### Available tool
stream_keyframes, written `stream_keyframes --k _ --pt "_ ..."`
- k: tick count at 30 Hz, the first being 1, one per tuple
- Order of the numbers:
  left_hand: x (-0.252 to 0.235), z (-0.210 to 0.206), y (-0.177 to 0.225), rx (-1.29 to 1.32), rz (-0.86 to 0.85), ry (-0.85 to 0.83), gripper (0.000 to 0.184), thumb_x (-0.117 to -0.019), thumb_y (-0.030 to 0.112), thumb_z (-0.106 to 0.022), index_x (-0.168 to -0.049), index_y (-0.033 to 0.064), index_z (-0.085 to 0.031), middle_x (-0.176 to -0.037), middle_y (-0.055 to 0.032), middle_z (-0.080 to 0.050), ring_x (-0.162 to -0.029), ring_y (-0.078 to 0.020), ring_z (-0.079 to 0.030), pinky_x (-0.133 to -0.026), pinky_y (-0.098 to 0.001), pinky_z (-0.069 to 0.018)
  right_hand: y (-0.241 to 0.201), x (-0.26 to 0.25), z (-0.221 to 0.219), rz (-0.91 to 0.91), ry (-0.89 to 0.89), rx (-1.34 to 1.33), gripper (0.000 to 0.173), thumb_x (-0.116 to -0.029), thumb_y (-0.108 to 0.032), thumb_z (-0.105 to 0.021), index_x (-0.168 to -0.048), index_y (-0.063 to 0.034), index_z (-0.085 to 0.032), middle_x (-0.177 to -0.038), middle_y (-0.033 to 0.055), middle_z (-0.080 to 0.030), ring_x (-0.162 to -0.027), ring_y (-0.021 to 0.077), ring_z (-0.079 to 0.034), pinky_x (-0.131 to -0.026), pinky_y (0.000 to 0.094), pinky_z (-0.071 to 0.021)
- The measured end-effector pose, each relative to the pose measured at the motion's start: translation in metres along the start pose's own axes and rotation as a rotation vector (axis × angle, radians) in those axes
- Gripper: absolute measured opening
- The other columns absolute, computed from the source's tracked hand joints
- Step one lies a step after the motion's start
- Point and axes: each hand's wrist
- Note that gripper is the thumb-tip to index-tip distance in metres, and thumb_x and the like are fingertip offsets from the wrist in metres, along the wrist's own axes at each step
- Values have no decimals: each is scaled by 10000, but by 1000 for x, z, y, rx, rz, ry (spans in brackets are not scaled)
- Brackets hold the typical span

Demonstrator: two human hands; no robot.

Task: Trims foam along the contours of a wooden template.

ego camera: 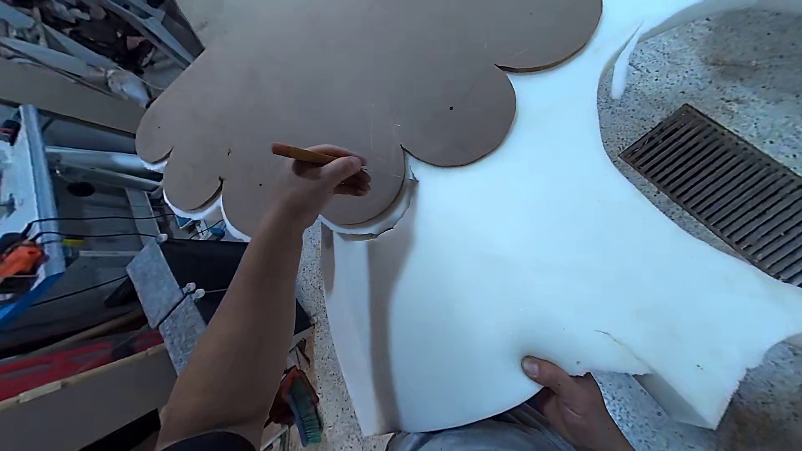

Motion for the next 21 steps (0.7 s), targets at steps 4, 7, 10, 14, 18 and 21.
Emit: stream_keyframes --k 4,7,10,14,18,21 --pt "-4 -4 11 -95 6 -58 164 -1010 105 -629 -1096 -9 -712 -908 -146 -768 -806 -255 -772 -773 -401 -666 2 0 0 4 -3 -4 411 -742 -16 -866 -1105 13 -675 -997 190 -744 -893 275 -751 -830 478 -636" --pt "12 10 1 -108 -105 -70 175 -963 101 -649 -1086 1 -725 -937 -130 -768 -816 -258 -768 -768 -418 -669 2 0 2 0 -18 -50 429 -741 -9 -865 -1119 16 -664 -1009 204 -738 -904 291 -748 -831 499 -633" --pt "10 13 -25 -103 -229 -87 203 -970 114 -627 -1110 7 -727 -970 -127 -775 -834 -263 -774 -794 -429 -669 -1 -1 0 -8 -13 -40 425 -740 -21 -871 -1114 12 -674 -1004 200 -741 -898 288 -749 -827 496 -635" --pt "-5 -2 -18 -254 -319 -192 187 -949 154 -656 -1074 47 -746 -956 -67 -780 -826 -205 -772 -786 -399 -672 1 -3 -1 -6 -22 -25 392 -753 -25 -864 -1101 7 -685 -1000 189 -745 -895 275 -751 -821 474 -638" --pt "2 27 17 -619 -383 -414 205 -911 261 -680 -1067 166 -772 -1013 41 -758 -885 -74 -713 -797 -305 -619 -2 -4 0 3 -33 -10 387 -749 -34 -871 -1093 -13 -696 -996 173 -750 -891 260 -753 -819 465 -640" --pt "2 30 8 -565 -443 -396 219 -915 239 -696 -1099 149 -773 -1064 16 -762 -933 -110 -727 -839 -332 -633 -2 -2 -1 16 -41 -17 379 -758 -29 -860 -1101 -13 -700 -1003 173 -751 -900 255 -752 -833 465 -636"
Point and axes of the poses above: each hand's wrist, its own x-axis away from the middle knuckle, its own z-axis out of the back of the hand, y = z × x
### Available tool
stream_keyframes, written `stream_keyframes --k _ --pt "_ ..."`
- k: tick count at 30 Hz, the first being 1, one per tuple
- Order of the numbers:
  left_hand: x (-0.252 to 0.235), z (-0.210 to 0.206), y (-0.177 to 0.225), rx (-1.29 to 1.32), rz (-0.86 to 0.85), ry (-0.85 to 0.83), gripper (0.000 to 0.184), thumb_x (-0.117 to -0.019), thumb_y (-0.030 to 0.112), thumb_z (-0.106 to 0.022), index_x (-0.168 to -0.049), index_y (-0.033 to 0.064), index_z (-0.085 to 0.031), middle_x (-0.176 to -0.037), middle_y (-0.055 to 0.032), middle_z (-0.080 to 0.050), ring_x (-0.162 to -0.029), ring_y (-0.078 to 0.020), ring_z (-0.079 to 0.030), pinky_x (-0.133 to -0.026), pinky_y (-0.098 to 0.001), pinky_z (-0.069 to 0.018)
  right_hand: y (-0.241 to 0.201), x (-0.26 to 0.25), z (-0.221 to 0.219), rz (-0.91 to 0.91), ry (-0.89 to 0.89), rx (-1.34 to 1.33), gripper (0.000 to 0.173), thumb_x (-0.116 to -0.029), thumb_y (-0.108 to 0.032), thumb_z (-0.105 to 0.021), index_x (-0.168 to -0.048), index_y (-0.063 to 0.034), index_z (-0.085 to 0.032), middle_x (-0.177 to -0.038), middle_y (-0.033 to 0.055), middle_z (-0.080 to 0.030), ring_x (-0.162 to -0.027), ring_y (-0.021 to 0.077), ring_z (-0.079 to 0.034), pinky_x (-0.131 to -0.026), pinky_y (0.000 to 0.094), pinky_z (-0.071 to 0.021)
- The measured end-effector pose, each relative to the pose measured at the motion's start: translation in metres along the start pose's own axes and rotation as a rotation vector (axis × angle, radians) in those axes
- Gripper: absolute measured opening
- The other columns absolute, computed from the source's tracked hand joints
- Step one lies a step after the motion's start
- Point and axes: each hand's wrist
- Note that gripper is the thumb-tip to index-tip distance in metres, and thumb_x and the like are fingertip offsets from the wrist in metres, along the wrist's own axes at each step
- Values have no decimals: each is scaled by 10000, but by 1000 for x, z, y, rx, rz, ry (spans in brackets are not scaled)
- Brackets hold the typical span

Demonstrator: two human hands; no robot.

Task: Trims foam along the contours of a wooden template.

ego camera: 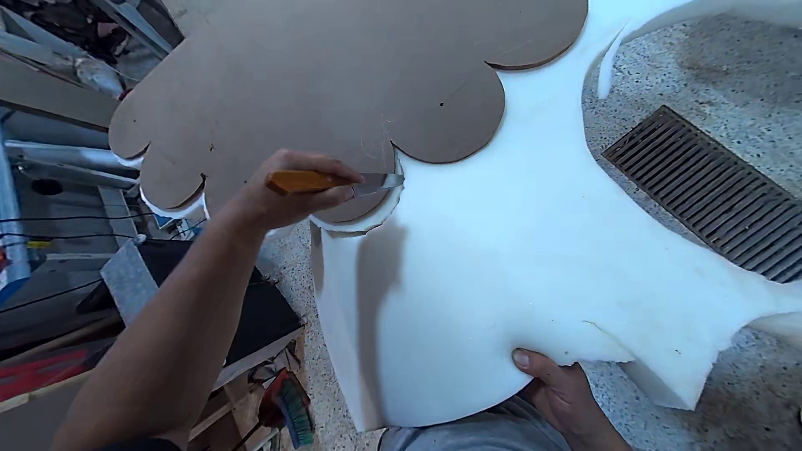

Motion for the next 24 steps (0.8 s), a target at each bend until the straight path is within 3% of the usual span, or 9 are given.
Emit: stream_keyframes --k 4,9,12,15,18,21,24 --pt "-22 -29 -15 92 15 103 215 -930 209 -689 -1109 119 -766 -1041 2 -768 -901 -116 -735 -825 -345 -637 2 -3 0 1 -11 1 372 -770 -33 -856 -1105 -8 -696 -1010 173 -749 -915 264 -749 -850 477 -630" --pt "-36 -50 -34 72 45 -137 179 -924 183 -709 -1078 122 -777 -999 6 -769 -876 -77 -718 -823 -329 -613 1 -1 0 0 -8 27 384 -757 -38 -869 -1102 -21 -701 -1007 169 -751 -910 257 -751 -838 468 -634" --pt "-45 -60 -32 250 326 37 145 -970 156 -709 -1062 51 -751 -885 -46 -766 -785 -137 -748 -787 -361 -650 2 -1 2 9 -6 20 374 -761 -19 -858 -1102 -15 -704 -1010 170 -750 -910 255 -751 -841 466 -634" --pt "-56 -78 -33 421 477 189 143 -973 146 -721 -1027 14 -734 -840 -95 -765 -732 -200 -761 -726 -384 -668 5 -2 3 19 -8 18 361 -772 -8 -845 -1104 -10 -703 -1014 175 -750 -915 255 -751 -844 463 -634" --pt "-59 -71 -21 195 459 101 141 -982 222 -719 -1016 87 -744 -825 -27 -765 -723 -135 -758 -731 -360 -670 6 -1 4 18 1 22 362 -767 -15 -850 -1099 -9 -703 -1009 178 -748 -906 256 -751 -837 460 -634" --pt "-50 -52 -8 -37 350 -10 112 -954 252 -749 -1028 168 -748 -898 29 -755 -802 -87 -729 -797 -378 -633 5 -1 4 22 0 32 362 -765 -24 -853 -1094 -10 -703 -1010 169 -749 -909 253 -749 -841 457 -633" --pt "-31 -54 -29 120 250 -26 176 -914 176 -759 -1089 161 -757 -1039 26 -748 -935 -94 -704 -859 -367 -602 3 -1 4 34 9 35 367 -756 -23 -857 -1092 -23 -709 -1003 156 -754 -906 240 -751 -838 445 -635"
Point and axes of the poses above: each hand's wrist, its own x-axis away from the middle knuckle, its own z-axis out of the back of the hand, y = z × x
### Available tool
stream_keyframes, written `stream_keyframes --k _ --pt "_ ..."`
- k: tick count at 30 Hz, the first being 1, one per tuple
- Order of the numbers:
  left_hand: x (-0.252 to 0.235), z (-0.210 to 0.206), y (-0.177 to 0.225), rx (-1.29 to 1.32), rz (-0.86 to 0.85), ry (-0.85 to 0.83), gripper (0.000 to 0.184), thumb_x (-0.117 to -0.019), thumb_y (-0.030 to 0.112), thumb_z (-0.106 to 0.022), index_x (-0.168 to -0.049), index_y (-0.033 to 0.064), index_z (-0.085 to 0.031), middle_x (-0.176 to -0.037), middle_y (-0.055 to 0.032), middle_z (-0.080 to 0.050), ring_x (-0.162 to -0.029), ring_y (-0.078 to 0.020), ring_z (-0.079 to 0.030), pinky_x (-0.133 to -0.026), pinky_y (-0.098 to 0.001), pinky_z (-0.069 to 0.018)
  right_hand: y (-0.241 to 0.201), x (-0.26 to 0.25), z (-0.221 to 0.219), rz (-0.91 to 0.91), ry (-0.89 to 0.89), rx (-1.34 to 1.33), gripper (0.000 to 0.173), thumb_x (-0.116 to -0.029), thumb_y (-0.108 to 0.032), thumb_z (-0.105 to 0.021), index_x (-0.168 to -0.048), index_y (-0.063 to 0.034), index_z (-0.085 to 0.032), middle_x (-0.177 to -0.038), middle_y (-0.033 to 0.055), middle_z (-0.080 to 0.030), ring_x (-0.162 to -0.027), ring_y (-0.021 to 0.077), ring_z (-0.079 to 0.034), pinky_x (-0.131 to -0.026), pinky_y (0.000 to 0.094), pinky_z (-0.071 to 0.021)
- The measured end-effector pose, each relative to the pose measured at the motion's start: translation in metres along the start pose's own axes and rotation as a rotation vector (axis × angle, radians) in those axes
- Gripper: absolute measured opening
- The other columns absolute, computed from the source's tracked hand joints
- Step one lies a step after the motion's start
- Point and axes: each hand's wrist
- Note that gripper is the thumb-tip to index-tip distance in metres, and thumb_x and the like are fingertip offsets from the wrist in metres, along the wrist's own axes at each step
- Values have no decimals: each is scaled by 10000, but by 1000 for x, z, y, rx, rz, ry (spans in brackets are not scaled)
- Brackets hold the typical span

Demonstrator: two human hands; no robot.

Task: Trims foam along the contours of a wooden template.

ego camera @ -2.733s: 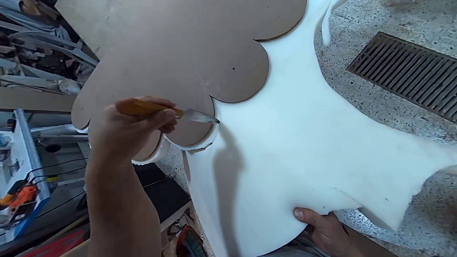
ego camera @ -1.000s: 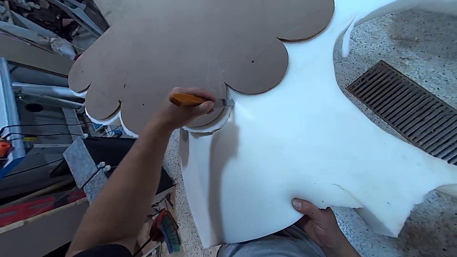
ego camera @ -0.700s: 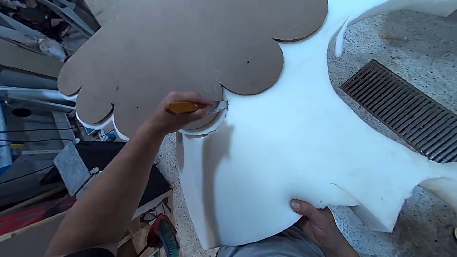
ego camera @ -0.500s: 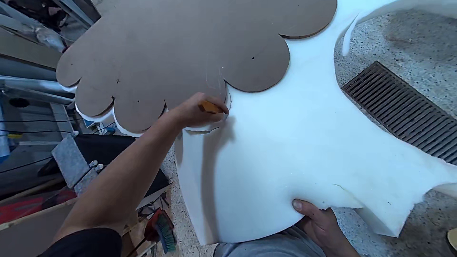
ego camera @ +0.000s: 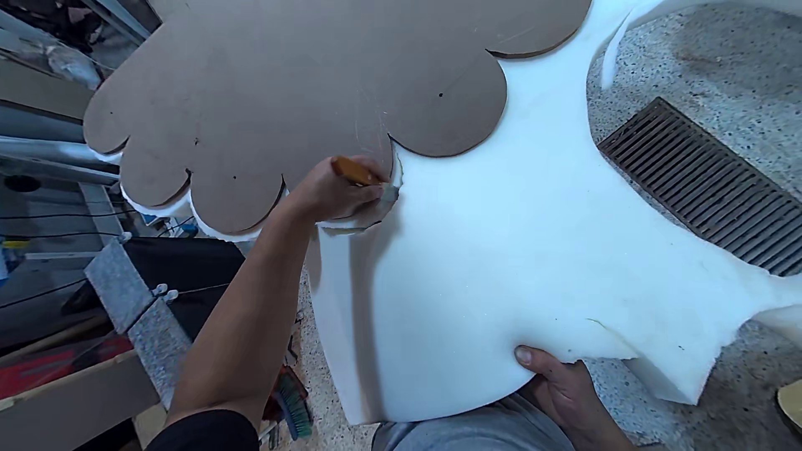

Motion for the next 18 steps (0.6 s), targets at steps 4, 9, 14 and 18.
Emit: stream_keyframes --k 4,9,14,18 --pt "-1 -11 -35 442 29 45 234 -874 98 -744 -1105 71 -711 -1084 -68 -720 -969 -184 -702 -867 -372 -616 -2 -4 5 18 6 28 380 -742 -2 -862 -1088 -9 -703 -1001 163 -753 -911 246 -752 -846 450 -635" --pt "-30 -6 2 138 20 20 178 -912 125 -726 -1085 82 -730 -1007 -54 -731 -888 -163 -712 -825 -417 -618 -4 -5 8 18 9 79 383 -734 -23 -874 -1082 -20 -712 -990 152 -755 -898 234 -751 -840 437 -636" --pt "-38 -23 -9 373 139 219 191 -939 48 -728 -1128 38 -701 -1003 -98 -740 -814 -195 -744 -752 -375 -657 -6 -5 7 36 21 56 390 -721 -6 -876 -1074 -12 -710 -985 160 -755 -888 239 -754 -827 433 -640" --pt "-55 -27 -6 360 177 289 165 -955 118 -737 -1092 35 -701 -906 -89 -749 -731 -190 -750 -705 -374 -664 -6 -7 11 30 8 70 373 -739 -12 -870 -1077 -8 -712 -992 162 -755 -893 238 -753 -834 432 -639"
Point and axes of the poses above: each hand's wrist, its own x-axis away from the middle knuckle, its own z-axis out of the back of the hand, y = z × x
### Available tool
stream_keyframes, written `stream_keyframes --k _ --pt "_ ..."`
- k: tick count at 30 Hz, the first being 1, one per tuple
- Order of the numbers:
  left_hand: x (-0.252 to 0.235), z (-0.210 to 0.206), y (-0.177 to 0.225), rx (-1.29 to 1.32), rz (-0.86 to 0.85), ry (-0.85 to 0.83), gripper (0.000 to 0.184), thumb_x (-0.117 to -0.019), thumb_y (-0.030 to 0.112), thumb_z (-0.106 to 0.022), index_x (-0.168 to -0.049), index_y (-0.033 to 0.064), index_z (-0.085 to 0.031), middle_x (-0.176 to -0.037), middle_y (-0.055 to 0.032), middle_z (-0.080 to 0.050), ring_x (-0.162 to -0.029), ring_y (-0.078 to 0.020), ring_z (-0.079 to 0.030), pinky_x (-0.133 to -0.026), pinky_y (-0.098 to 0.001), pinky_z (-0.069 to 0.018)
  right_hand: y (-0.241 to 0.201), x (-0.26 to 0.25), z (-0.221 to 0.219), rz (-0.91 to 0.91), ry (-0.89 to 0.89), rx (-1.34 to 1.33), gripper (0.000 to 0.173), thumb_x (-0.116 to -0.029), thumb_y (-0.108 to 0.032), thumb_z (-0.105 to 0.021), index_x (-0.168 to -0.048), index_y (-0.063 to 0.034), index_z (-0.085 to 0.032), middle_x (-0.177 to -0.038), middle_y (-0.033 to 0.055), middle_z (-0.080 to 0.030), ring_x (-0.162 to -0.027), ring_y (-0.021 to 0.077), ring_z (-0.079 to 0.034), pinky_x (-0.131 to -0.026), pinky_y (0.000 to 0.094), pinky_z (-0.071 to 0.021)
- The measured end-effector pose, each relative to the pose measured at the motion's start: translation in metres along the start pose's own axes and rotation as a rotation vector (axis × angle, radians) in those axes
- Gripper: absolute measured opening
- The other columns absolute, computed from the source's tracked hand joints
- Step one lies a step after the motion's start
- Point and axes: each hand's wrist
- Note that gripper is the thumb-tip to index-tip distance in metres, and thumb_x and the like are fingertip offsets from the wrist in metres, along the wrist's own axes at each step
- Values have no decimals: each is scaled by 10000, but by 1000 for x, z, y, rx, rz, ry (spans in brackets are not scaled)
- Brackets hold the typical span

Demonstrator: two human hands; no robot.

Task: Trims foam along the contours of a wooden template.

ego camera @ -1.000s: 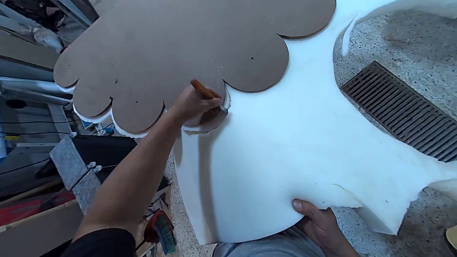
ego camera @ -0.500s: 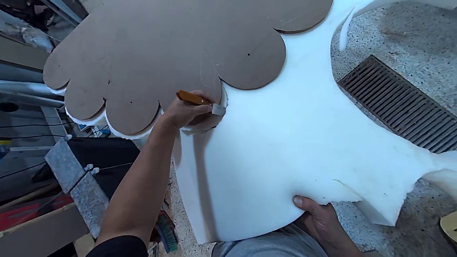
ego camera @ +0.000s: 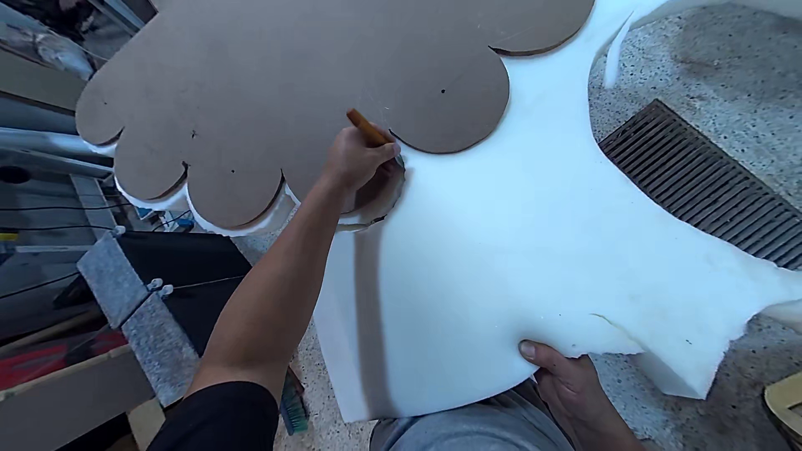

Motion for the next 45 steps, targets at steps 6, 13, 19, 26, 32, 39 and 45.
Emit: stream_keyframes --k 6,13,19,26,32,39,45 --pt "29 -11 26 -137 -68 203 155 -959 210 -724 -1031 74 -727 -776 -32 -743 -646 -152 -734 -627 -360 -659 3 -3 7 -10 22 8 388 -723 5 -867 -1074 -2 -704 -979 157 -756 -884 236 -753 -829 428 -640" --pt "35 -50 15 -111 -205 423 177 -987 206 -684 -1054 43 -702 -745 -18 -732 -597 -133 -723 -571 -345 -655 9 -3 11 -13 13 -5 370 -736 3 -857 -1074 -5 -706 -989 155 -754 -897 239 -750 -843 430 -635" --pt "49 -34 44 -20 -212 422 176 -996 207 -691 -1036 35 -690 -739 -30 -737 -593 -166 -731 -548 -355 -657 10 -5 16 -14 -22 3 367 -750 -21 -863 -1080 -10 -703 -995 152 -751 -903 235 -746 -852 434 -632" --pt "33 -51 19 10 -126 416 200 -1014 212 -667 -1070 21 -676 -762 -51 -741 -618 -172 -738 -594 -365 -664 14 -5 17 -27 -38 39 363 -757 -19 -860 -1085 -1 -703 -999 156 -751 -914 240 -745 -866 437 -628" --pt "50 -37 36 -1 -253 437 214 -1023 222 -644 -1069 14 -656 -755 -48 -744 -602 -188 -740 -560 -379 -665 13 -5 16 -56 -33 23 358 -762 -22 -855 -1086 -9 -703 -998 149 -752 -919 237 -745 -868 433 -628" --pt "56 -42 44 -34 -328 453 234 -1031 260 -641 -1066 30 -663 -769 -34 -746 -620 -179 -744 -567 -375 -668 13 -3 15 -66 -30 17 352 -764 -15 -850 -1084 -4 -702 -1000 151 -752 -923 241 -744 -875 444 -625" --pt "50 -59 28 14 -187 442 246 -1039 253 -630 -1079 12 -664 -778 -47 -748 -638 -182 -746 -603 -371 -666 11 -4 16 -64 -38 5 340 -778 -12 -842 -1086 6 -701 -1010 156 -750 -937 249 -741 -886 454 -620"
Point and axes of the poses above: each hand's wrist, its own x-axis away from the middle knuckle, its own z-axis out of the back of the hand, y = z × x
